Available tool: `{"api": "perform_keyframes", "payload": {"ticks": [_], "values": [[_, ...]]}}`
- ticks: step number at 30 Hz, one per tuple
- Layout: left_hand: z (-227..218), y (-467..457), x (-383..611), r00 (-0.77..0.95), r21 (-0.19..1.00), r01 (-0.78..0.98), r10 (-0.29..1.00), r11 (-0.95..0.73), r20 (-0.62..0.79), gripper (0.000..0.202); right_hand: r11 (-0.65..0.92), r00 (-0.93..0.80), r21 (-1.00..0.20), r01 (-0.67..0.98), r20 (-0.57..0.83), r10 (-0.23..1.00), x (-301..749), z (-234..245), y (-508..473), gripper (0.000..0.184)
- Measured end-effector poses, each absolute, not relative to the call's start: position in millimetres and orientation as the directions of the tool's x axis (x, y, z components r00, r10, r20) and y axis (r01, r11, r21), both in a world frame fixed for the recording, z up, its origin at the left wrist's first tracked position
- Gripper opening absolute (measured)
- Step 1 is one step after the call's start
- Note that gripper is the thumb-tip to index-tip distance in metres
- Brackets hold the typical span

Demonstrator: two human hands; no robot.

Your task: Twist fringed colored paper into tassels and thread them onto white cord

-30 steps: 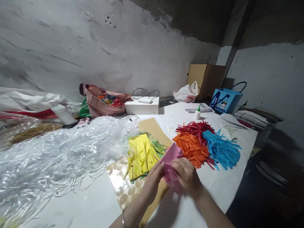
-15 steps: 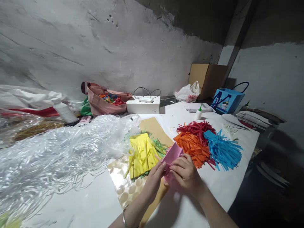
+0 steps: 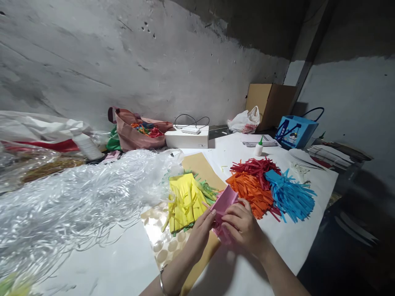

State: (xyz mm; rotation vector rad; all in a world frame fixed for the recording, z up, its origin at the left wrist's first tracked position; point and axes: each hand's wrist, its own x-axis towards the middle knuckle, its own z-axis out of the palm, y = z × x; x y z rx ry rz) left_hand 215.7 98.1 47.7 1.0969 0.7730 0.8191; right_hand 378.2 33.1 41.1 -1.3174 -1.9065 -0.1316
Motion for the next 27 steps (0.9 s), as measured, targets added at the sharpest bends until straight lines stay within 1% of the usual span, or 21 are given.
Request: {"api": "perform_keyframes", "payload": {"ticks": [5, 11, 20, 24, 27], "values": [[48, 96, 216, 0.517, 0.950, -0.199, 0.849, 0.242, -0.109, 0.042, 0.434, -0.130, -0.330, 0.838, 0.653, 0.747, 377, 43, 32, 0.013], [38, 98, 215, 0.505, 0.958, -0.177, 0.856, 0.227, -0.110, 0.046, 0.441, -0.138, -0.309, 0.843, 0.668, 0.731, 377, 42, 33, 0.018], [40, 98, 215, 0.556, 0.968, -0.171, 0.829, 0.182, -0.058, 0.043, 0.446, -0.129, -0.371, 0.815, 0.633, 0.763, 380, 40, 32, 0.016], [38, 100, 216, 0.558, 0.975, -0.159, 0.829, 0.156, -0.042, 0.037, 0.432, -0.094, -0.393, 0.811, 0.642, 0.761, 379, 38, 34, 0.018], [35, 102, 217, 0.617, 0.975, -0.179, 0.787, 0.133, 0.005, 0.043, 0.422, -0.051, -0.437, 0.794, 0.644, 0.764, 377, 37, 35, 0.016]]}}
